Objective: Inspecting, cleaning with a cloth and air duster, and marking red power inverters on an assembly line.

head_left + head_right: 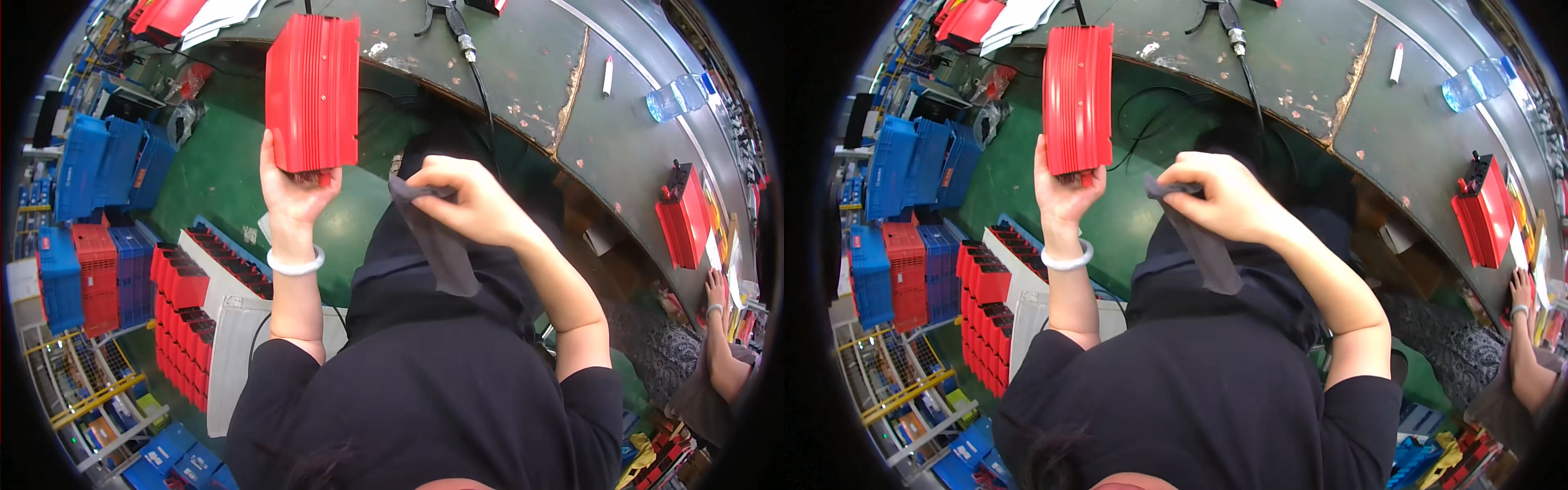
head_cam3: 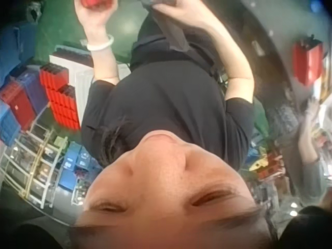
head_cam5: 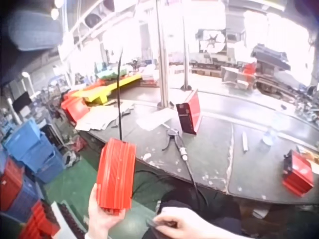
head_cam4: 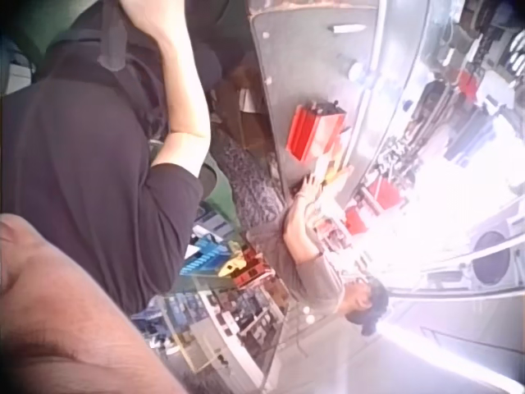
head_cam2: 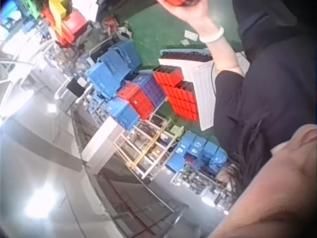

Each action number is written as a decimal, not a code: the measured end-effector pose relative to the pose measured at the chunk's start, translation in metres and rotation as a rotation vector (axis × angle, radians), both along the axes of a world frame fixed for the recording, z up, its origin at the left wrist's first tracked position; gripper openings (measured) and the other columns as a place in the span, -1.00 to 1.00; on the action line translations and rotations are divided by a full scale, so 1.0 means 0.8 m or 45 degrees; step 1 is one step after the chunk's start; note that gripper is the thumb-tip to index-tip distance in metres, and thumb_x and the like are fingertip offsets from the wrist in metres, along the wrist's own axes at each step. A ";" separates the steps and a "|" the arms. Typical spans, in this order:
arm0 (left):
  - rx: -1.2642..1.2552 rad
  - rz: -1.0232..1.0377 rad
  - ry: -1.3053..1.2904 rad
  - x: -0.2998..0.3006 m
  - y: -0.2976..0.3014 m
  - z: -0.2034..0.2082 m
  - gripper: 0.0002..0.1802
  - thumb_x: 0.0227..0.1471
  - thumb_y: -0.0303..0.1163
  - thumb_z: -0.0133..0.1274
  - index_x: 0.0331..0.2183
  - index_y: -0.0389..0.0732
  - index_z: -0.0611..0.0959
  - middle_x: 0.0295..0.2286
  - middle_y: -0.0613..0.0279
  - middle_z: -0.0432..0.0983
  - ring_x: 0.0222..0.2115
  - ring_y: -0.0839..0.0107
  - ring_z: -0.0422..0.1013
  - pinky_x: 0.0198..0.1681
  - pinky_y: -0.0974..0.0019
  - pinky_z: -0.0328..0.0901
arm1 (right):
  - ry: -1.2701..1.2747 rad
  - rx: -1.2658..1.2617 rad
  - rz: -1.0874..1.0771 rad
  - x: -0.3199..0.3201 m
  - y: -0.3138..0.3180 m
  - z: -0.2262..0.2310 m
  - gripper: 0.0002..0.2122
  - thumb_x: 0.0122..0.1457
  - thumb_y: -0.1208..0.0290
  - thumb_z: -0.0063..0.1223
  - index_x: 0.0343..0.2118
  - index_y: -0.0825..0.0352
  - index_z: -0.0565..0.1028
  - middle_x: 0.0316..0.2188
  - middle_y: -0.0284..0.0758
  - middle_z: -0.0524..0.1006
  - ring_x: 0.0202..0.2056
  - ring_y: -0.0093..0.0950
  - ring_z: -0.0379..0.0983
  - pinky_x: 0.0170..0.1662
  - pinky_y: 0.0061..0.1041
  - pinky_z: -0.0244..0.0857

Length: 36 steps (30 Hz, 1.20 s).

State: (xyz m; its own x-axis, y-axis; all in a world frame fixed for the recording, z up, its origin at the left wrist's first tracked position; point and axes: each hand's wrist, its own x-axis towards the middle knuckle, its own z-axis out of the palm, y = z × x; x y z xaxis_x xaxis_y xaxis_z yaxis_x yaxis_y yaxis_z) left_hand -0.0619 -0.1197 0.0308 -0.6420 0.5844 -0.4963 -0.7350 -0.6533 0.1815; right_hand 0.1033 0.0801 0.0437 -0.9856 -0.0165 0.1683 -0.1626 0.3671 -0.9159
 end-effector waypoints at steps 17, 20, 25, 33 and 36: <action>0.518 -0.235 0.321 -0.005 -0.007 -0.189 -0.61 0.20 -0.11 -0.14 -0.10 -0.20 0.37 -0.15 0.16 0.46 -0.11 0.22 0.40 0.01 -0.01 0.26 | -0.116 -1.367 -0.586 0.025 0.037 -0.021 -0.77 0.26 0.39 -0.06 -0.11 0.39 0.48 -0.26 -0.41 0.53 -0.24 -0.65 0.44 -0.12 -0.63 0.30; 0.211 -0.256 0.338 0.006 0.001 -0.176 -0.72 0.19 -0.15 -0.12 -0.21 -0.16 0.40 -0.37 0.23 0.49 -0.36 0.28 0.45 -0.28 0.21 0.38 | -0.093 -1.427 -0.606 0.034 0.041 -0.021 -0.77 0.25 0.38 -0.04 -0.10 0.38 0.47 -0.24 -0.39 0.53 -0.24 -0.64 0.44 -0.12 -0.62 0.31; 0.230 -0.332 0.563 0.044 0.026 -0.121 -0.70 0.12 -0.19 0.01 -0.21 -0.16 0.39 -0.46 0.25 0.43 -0.47 0.42 0.37 -0.40 0.37 0.31 | -0.050 -1.420 -0.608 0.039 0.043 -0.025 -0.76 0.25 0.38 -0.04 -0.10 0.39 0.46 -0.23 -0.36 0.53 -0.21 -0.63 0.43 -0.08 -0.59 0.30; 0.769 -0.454 0.292 0.019 0.000 -0.193 -0.13 -0.12 -0.01 0.19 0.14 -0.25 0.30 0.07 -0.07 0.30 0.05 0.00 0.29 0.11 -0.10 0.21 | -0.041 -1.349 -0.675 0.040 0.043 -0.032 -0.78 0.26 0.39 -0.06 -0.11 0.39 0.46 -0.24 -0.37 0.52 -0.22 -0.61 0.43 -0.10 -0.59 0.30; 0.579 -0.347 0.547 0.018 -0.002 -0.196 -0.17 -0.13 -0.04 0.19 0.10 -0.27 0.34 0.03 -0.05 0.35 0.02 0.03 0.33 0.09 -0.04 0.24 | -0.045 -1.348 -0.664 0.041 0.043 -0.030 -0.79 0.26 0.38 -0.05 -0.13 0.38 0.46 -0.25 -0.37 0.52 -0.23 -0.61 0.44 -0.10 -0.59 0.31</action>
